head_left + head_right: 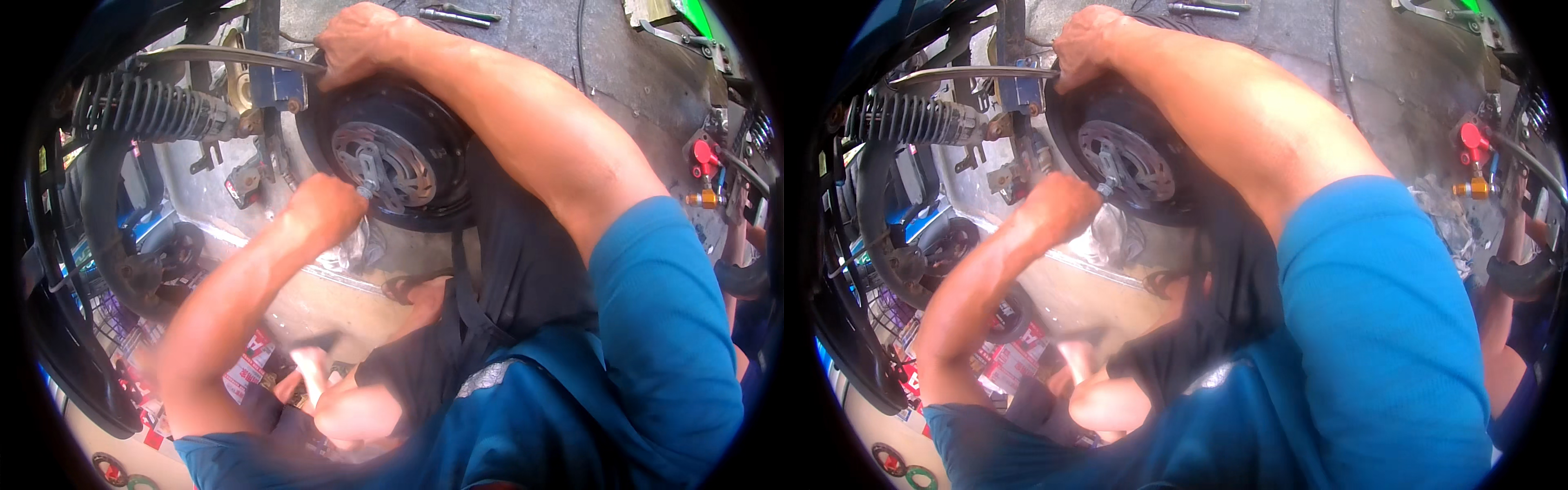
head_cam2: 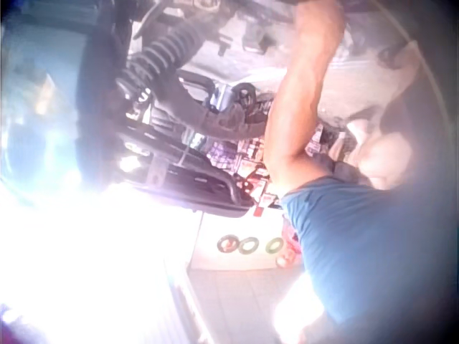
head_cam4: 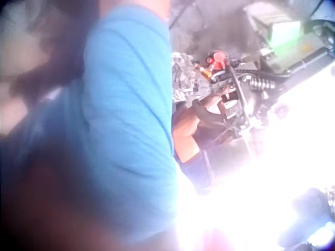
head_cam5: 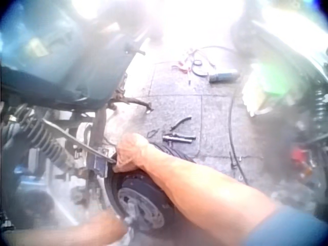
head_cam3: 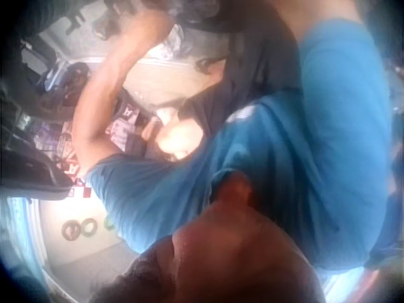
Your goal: The person uses a tire lever to pry the bead of a motorcycle tire off the rim. They repeatedly insert the lever between the tire and rim, rotate the wheel, and reposition the tool to work around the circumference.
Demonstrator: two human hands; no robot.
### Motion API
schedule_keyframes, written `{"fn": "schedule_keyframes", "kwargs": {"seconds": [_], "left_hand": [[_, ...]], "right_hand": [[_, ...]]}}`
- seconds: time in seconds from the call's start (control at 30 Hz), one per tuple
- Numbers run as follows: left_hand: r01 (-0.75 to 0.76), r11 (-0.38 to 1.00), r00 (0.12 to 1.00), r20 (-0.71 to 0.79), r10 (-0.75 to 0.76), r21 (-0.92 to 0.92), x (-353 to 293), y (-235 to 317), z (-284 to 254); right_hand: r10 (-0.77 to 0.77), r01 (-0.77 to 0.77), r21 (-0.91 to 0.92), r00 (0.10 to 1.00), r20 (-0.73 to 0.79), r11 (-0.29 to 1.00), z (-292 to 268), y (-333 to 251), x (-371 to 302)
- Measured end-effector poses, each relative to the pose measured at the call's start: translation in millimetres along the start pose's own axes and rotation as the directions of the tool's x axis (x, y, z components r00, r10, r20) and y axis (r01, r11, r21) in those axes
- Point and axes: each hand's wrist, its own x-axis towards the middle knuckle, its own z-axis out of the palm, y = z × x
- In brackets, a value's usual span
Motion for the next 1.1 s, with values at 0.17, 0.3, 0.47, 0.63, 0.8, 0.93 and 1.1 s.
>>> {"fn": "schedule_keyframes", "kwargs": {"seconds": [0.17,0.3,0.47,0.63,0.8,0.93,1.1], "left_hand": [[0.158,0.964,0.985,-0.031,-0.168,-0.216,-19.7,19.9,25.0],[0.236,0.892,0.97,0.148,-0.192,-0.386,-29.6,14.6,45.0],[0.35,0.67,0.92,0.107,-0.376,-0.654,-33.1,56.8,79.8],[0.428,0.598,0.878,0.154,-0.453,-0.678,-29.0,85.0,93.9],[0.375,0.521,0.849,0.058,-0.525,-0.767,-28.5,116.6,142.6],[0.418,0.455,0.816,0.106,-0.568,-0.786,-17.3,141.4,202.8],[0.378,0.379,0.773,0.063,-0.631,-0.845,3.1,158.3,239.6]], "right_hand": [[0.002,-0.002,0.012,1.0,0.0,1.0,-6.9,-1.1,-0.6],[0.005,-0.007,0.088,1.0,0.031,0.996,-5.7,-4.8,-2.4],[0.001,-0.004,0.052,0.999,0.048,0.999,-6.3,-5.7,-4.9],[-0.003,0.001,0.027,0.997,0.076,1.0,-9.3,-4.2,0.1],[0.022,-0.019,-0.034,0.995,0.1,0.999,-16.2,-7.1,-0.2],[0.023,-0.025,0.032,0.999,0.043,0.999,-14.5,-4.1,-0.3],[0.054,-0.054,0.01,0.998,0.02,0.998,-8.2,4.5,4.8]]}}
